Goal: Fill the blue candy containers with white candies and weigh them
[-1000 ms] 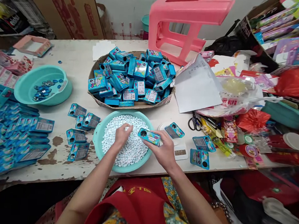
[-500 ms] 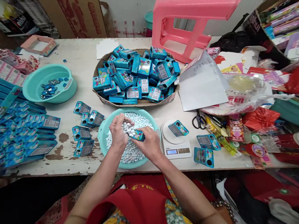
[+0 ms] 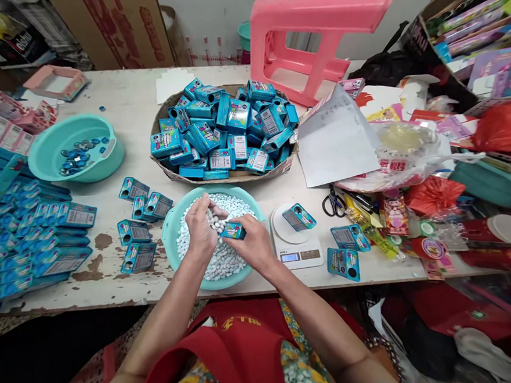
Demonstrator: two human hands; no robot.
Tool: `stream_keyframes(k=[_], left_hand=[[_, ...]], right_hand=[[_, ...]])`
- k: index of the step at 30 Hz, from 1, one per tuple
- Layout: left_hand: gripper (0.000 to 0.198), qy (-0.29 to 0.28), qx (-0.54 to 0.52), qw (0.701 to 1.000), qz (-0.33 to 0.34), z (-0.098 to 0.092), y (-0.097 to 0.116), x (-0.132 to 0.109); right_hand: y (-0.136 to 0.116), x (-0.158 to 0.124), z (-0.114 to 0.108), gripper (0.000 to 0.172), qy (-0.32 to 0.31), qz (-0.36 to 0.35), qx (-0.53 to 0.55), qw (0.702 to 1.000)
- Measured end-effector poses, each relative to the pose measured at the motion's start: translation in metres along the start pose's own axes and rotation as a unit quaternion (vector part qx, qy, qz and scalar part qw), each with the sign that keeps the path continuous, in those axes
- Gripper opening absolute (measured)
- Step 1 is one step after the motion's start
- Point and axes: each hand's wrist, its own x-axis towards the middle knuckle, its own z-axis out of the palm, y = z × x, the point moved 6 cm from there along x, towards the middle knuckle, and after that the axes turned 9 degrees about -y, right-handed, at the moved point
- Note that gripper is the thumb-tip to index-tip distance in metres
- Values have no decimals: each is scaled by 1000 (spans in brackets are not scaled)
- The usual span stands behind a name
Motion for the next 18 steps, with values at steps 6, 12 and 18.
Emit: stream_keyframes(k=[6, 12, 18], left_hand=[[28, 6, 14, 999, 33, 0, 7, 0], [30, -8, 19, 1000, 16, 7, 6, -1], [32, -18, -7, 1000, 14, 14, 9, 1]], right_hand=[[-1, 0, 0, 32, 20, -16, 31, 999], [3, -2, -1, 29, 29, -11, 44, 999], [4, 5, 0, 32, 32, -20, 81, 996]])
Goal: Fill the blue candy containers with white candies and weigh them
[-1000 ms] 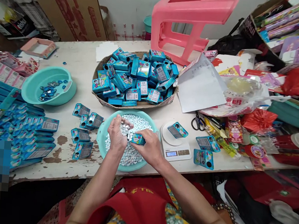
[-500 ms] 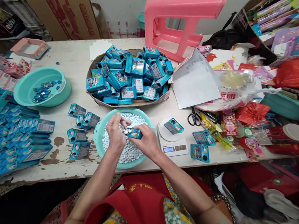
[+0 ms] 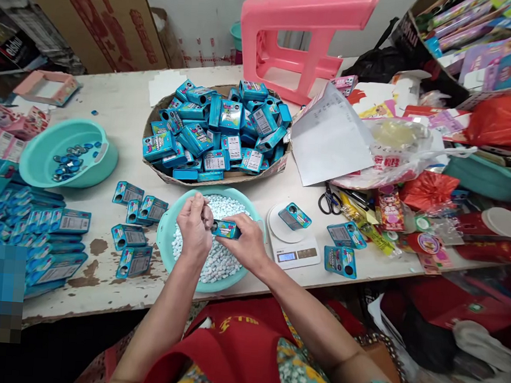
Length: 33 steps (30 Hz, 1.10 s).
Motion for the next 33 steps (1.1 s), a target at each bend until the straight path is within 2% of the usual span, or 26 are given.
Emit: stream_keyframes(k=[4, 7, 9, 11, 13, 16, 18, 19, 20, 22, 23, 25, 27, 29, 30, 31, 32, 33], left_hand=[[30, -18, -33, 999, -24, -5, 4, 5], [26, -14, -33, 999, -29, -21, 2, 12], [23, -7, -25, 994, -107, -34, -15, 19], [22, -15, -27, 973, -229, -42, -41, 23], [21, -35, -41, 953, -299, -45, -60, 26], [21, -33, 4, 966, -257, -51, -69, 33], [22, -39, 156, 956, -245, -54, -74, 34], [22, -74, 262, 930, -247, -52, -77, 33], [20, -126, 377, 884, -246, -48, -81, 32], [15, -247, 569, 755, -214, -35, -90, 29], [12, -290, 634, 693, -183, -28, -93, 28], [12, -326, 717, 604, -123, -16, -97, 29], [16, -347, 754, 549, -98, -6, -104, 31], [17, -368, 764, 521, -100, -2, -110, 34], [15, -372, 758, 525, -106, -2, -111, 36], [14, -368, 744, 545, -117, -4, -110, 38], [14, -358, 719, 580, -134, -9, -107, 41], [15, -339, 680, 631, -157, -16, -102, 44]], right_hand=[[4, -7, -6, 35, -2, 2, 76, 997], [3, -30, -23, 37, 5, -12, 140, 990], [4, -51, -34, 37, -4, -7, 163, 987], [9, -73, -41, 37, -13, 17, 178, 984], [18, -92, -47, 38, -14, 43, 185, 982], [33, -116, -54, 38, -6, 71, 180, 981], [45, -128, -60, 36, 10, 93, 173, 981], [50, -133, -63, 36, 21, 104, 169, 980], [55, -138, -66, 35, 32, 114, 166, 979], [65, -147, -73, 35, 52, 132, 160, 977], [70, -151, -77, 34, 61, 139, 156, 976], [78, -158, -84, 32, 75, 153, 147, 974], [87, -165, -91, 29, 90, 165, 141, 972], [95, -172, -97, 28, 107, 175, 139, 969], [99, -175, -101, 27, 117, 179, 137, 967], [102, -178, -104, 28, 126, 183, 133, 966], [104, -181, -107, 28, 134, 186, 129, 965], [106, -184, -110, 29, 141, 187, 124, 964]])
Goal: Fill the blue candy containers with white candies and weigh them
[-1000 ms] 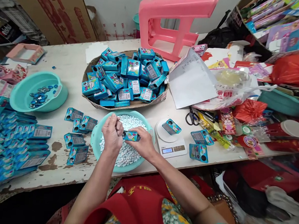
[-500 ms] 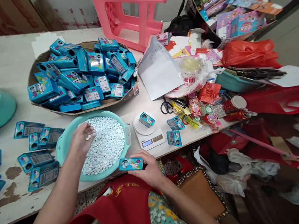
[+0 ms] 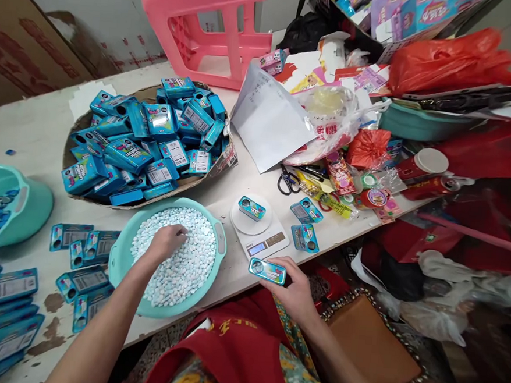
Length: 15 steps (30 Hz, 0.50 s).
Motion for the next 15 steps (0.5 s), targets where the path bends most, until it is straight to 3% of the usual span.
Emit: stream_keyframes(k=[2, 5, 7, 8, 10, 12, 15], left_hand=[[23, -3, -181, 983, -11, -9, -18, -8], [37, -32, -422, 906, -10, -16, -37, -19], [39, -25, -474, 880, -6, -22, -36, -21], [38, -15, -461, 887, -3, -25, -29, -19], [35, -12, -375, 927, 16, -29, -2, -10], [31, -28, -248, 966, 61, -29, 42, 3], [19, -25, -59, 984, 166, -21, 117, 24]], right_hand=[[3, -1, -6, 29, 13, 4, -5, 1000], [7, -1, -10, 28, 23, 19, -6, 1000], [8, 0, -10, 28, 23, 27, -4, 999], [9, 0, -9, 28, 21, 28, -3, 999], [10, 2, -8, 30, 16, 30, -4, 999], [11, 3, -8, 30, 11, 31, -7, 999], [13, 4, -9, 31, 8, 34, -11, 999]])
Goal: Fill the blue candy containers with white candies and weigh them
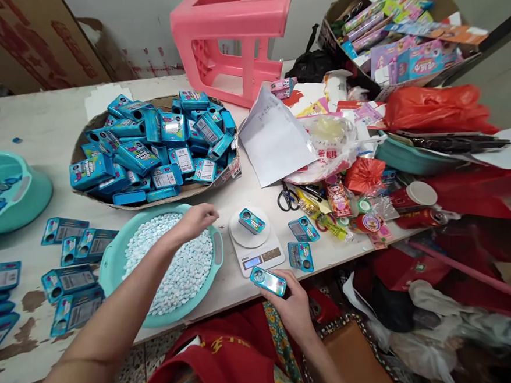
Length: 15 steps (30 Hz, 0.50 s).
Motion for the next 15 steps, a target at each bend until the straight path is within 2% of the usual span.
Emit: stream_keyframes(k=[3, 6, 8, 12, 15], left_hand=[[22, -8, 140, 987, 75, 24, 44, 35], [26, -24, 230, 967, 109, 48, 61, 54], [27, -27, 260, 957, 127, 57, 65, 60], [28, -32, 248, 958, 141, 56, 72, 61], [26, -23, 191, 971, 140, 44, 76, 56]], right_hand=[[3, 1, -1, 31, -3, 1, 0, 1000], [6, 0, -3, 30, -1, 2, 3, 1000], [8, -2, -4, 30, 4, 8, 8, 1000], [12, -4, -8, 29, 18, 20, 13, 1000], [12, -5, -13, 29, 34, 21, 14, 999]])
